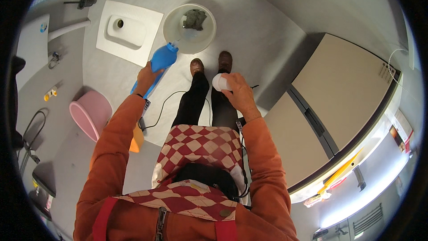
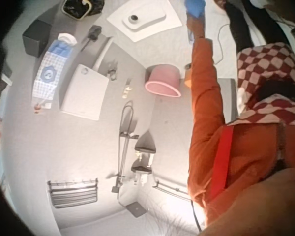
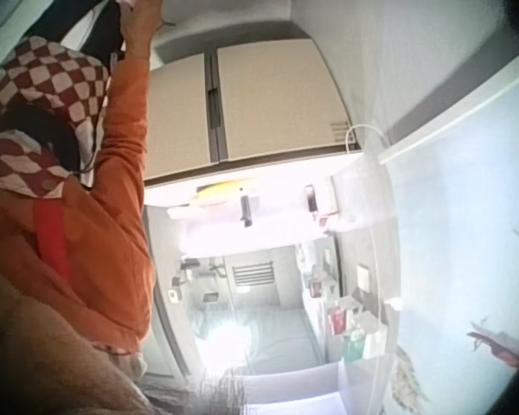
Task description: The person fills a bucket with water, adds detergent, and soaks a cloth. They then wipe the bathroom vanity, window, and walls with the damp cloth.
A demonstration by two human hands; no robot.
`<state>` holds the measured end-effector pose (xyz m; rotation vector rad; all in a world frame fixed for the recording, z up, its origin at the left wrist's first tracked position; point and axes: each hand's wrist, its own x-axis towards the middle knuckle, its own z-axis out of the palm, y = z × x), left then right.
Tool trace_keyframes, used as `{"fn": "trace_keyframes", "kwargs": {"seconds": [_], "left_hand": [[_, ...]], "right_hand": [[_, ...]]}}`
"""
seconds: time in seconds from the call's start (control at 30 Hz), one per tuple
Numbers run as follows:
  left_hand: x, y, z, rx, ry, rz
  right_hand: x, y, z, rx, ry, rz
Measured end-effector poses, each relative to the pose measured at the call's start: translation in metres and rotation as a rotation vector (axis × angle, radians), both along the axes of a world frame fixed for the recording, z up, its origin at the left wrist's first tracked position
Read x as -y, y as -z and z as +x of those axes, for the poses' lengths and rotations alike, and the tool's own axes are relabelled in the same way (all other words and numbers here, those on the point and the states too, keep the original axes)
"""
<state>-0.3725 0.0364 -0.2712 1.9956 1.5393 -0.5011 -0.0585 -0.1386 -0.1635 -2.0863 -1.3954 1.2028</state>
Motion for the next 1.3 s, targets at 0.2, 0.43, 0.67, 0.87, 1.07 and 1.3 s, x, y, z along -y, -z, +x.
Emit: {"fn": "trace_keyframes", "kwargs": {"seconds": [0.2, 0.43, 0.67, 0.87, 1.07, 1.3], "left_hand": [[0.026, 0.007, -0.037, 0.121, -0.092, -0.015], [0.053, -0.03, -0.06, 0.692, -0.401, -0.101], [0.059, -0.097, -0.069, 0.804, -0.361, -0.185], [0.048, -0.185, -0.067, 0.85, -0.15, -0.125], [0.059, -0.268, -0.057, 0.881, -0.091, 0.002], [0.072, -0.313, -0.037, 0.882, 0.012, 0.113]], "right_hand": [[-0.018, 0.012, -0.011, -0.056, 0.021, 0.016], [-0.068, -0.005, -0.037, -0.16, 0.034, 0.123], [-0.116, -0.054, -0.063, -0.319, -0.2, 0.2], [-0.118, -0.136, -0.071, -0.272, -0.452, 0.321], [-0.098, -0.218, -0.078, -0.108, -0.309, 0.045], [-0.047, -0.264, -0.05, 0.121, -0.373, 0.384]]}}
